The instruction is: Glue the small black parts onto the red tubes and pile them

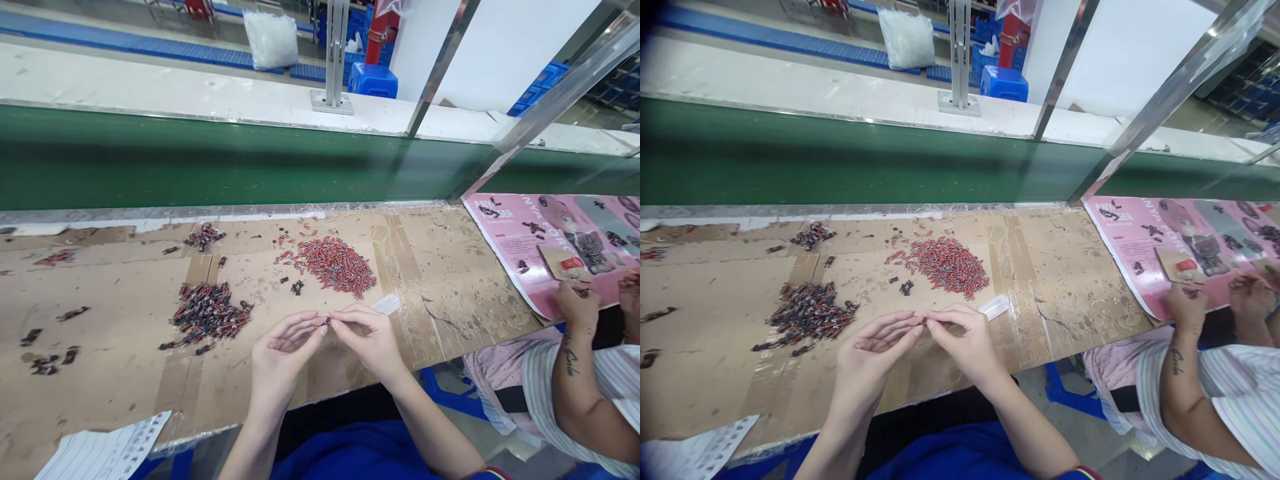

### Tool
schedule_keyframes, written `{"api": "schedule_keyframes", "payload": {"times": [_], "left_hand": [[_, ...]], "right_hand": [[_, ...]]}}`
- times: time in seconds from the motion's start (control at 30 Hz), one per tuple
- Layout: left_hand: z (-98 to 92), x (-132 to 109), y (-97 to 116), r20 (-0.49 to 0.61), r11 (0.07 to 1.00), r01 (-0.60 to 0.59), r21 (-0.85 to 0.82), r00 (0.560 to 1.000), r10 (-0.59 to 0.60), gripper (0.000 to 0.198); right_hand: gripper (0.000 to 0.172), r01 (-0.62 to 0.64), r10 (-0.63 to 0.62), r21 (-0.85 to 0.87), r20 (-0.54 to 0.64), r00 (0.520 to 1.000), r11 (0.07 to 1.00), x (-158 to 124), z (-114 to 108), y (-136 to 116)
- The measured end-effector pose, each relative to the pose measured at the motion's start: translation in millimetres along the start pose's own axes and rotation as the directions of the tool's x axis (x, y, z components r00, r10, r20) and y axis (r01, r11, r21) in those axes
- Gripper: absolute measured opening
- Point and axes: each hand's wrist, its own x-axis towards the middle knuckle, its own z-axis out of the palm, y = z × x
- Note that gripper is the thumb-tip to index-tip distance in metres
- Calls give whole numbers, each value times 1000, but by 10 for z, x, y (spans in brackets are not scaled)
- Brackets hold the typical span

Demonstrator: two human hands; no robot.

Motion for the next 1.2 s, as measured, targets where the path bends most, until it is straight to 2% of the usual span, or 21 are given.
{"api": "schedule_keyframes", "payload": {"times": [0.1,0.2,0.3,0.33,0.4,0.5,0.6,0.67,0.77,0.83,0.93,1.03,1.1,1.2], "left_hand": [[-6,-13,-23,-5,997,-63,51,998,63,28],[-45,2,-112,-17,980,-138,140,990,142,26],[-210,86,-229,-70,924,-229,306,963,262,25],[-302,132,-256,-95,883,-259,391,943,319,25],[-522,249,-273,-99,742,-291,605,896,432,23],[-813,450,-217,-19,474,-288,832,840,542,22],[-883,655,-150,97,255,-299,920,803,588,30],[-798,790,-141,176,207,-350,914,800,574,33],[-604,981,-182,313,222,-459,860,819,481,29],[-521,1076,-213,346,233,-476,848,830,436,25],[-505,1109,-213,325,262,-461,848,843,429,22],[-516,963,-165,347,317,-493,810,840,418,21],[-472,781,-154,399,367,-544,755,825,400,21],[-338,493,-232,465,446,-585,678,811,356,20]], "right_hand": [[16,22,-22,-41,18,1000,999,0,51,19],[18,109,-93,-173,98,991,979,17,55,58],[22,253,-179,-401,211,961,880,48,-120,96],[28,282,-182,-480,244,952,831,56,-228,106],[44,301,-139,-596,302,943,744,58,-497,125],[62,268,-21,-716,333,943,645,33,-909,177],[53,202,49,-791,281,958,578,17,-1161,253],[41,185,55,-780,270,961,598,23,-1217,288],[25,170,41,-688,278,960,705,24,-1199,290],[24,105,51,-607,233,971,788,-4,-1160,273],[31,-31,77,-434,89,993,901,-82,-1070,271],[35,-96,90,-107,-64,994,990,-135,-906,320],[36,-118,146,169,-162,976,979,-128,-751,361],[31,-156,293,479,-227,929,864,-67,-499,404]]}}
